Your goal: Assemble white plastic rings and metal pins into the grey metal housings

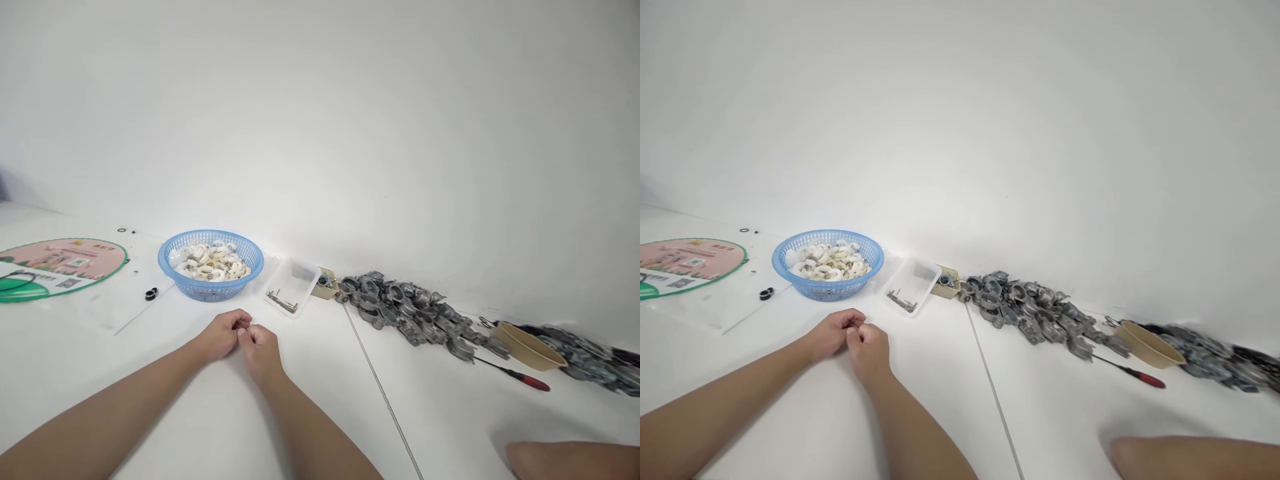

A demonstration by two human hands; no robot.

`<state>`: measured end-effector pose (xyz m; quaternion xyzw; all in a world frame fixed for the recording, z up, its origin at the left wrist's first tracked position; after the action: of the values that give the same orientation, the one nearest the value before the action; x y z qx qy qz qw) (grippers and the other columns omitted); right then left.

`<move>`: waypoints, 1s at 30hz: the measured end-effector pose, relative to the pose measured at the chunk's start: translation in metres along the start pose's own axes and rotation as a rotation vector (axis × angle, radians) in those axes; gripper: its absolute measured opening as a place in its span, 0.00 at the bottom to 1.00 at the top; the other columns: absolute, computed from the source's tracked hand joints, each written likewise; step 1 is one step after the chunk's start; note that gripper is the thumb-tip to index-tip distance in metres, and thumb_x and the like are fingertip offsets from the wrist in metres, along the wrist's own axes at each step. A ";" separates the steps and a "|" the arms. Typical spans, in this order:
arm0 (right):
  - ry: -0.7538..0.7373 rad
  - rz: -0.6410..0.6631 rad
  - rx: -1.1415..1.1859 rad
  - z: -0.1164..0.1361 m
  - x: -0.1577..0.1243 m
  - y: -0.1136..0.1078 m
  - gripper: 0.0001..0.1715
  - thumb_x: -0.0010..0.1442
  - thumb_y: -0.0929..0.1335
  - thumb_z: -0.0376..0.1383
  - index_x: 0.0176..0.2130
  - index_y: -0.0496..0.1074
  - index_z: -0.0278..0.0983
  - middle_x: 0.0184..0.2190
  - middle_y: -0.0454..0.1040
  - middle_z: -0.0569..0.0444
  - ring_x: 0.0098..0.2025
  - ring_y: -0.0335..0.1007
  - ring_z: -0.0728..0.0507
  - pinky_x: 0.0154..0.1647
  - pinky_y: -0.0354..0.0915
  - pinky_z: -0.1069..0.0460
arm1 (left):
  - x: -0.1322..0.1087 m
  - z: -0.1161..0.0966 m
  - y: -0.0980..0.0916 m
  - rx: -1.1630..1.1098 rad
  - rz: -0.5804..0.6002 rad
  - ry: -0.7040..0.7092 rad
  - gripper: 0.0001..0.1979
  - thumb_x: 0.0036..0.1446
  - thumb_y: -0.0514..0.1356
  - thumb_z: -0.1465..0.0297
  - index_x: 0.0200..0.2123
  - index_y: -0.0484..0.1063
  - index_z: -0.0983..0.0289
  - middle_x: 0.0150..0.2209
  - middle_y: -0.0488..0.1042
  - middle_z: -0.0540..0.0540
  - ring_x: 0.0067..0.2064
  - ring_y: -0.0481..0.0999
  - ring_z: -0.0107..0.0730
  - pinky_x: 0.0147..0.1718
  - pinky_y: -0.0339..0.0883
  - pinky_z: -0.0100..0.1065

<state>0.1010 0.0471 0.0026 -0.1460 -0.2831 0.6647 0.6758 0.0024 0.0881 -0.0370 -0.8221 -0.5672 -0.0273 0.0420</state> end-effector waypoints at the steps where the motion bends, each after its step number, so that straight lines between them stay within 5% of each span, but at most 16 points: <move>1: 0.000 0.000 -0.001 0.000 0.000 0.000 0.20 0.52 0.60 0.41 0.16 0.49 0.37 0.17 0.54 0.60 0.22 0.51 0.51 0.22 0.48 0.56 | 0.000 0.000 0.000 0.000 -0.002 -0.001 0.17 0.39 0.55 0.74 0.37 0.70 0.65 0.35 0.75 0.55 0.38 0.73 0.37 0.40 0.65 0.36; 30: 0.003 0.015 0.017 0.000 0.001 0.002 0.19 0.53 0.61 0.41 0.17 0.52 0.37 0.18 0.55 0.60 0.23 0.52 0.51 0.23 0.49 0.55 | -0.001 -0.007 -0.002 0.086 -0.014 0.000 0.17 0.40 0.53 0.75 0.38 0.70 0.66 0.37 0.75 0.56 0.39 0.73 0.37 0.40 0.65 0.36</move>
<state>0.0994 0.0486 0.0018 -0.1436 -0.2753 0.6718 0.6725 -0.0002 0.0868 -0.0304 -0.8154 -0.5737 -0.0033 0.0772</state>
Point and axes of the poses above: each hand's wrist, its own x-axis towards the middle knuckle, its own y-axis out of the palm, z = x × y, the point moved 6 cm from there along x, towards the middle knuckle
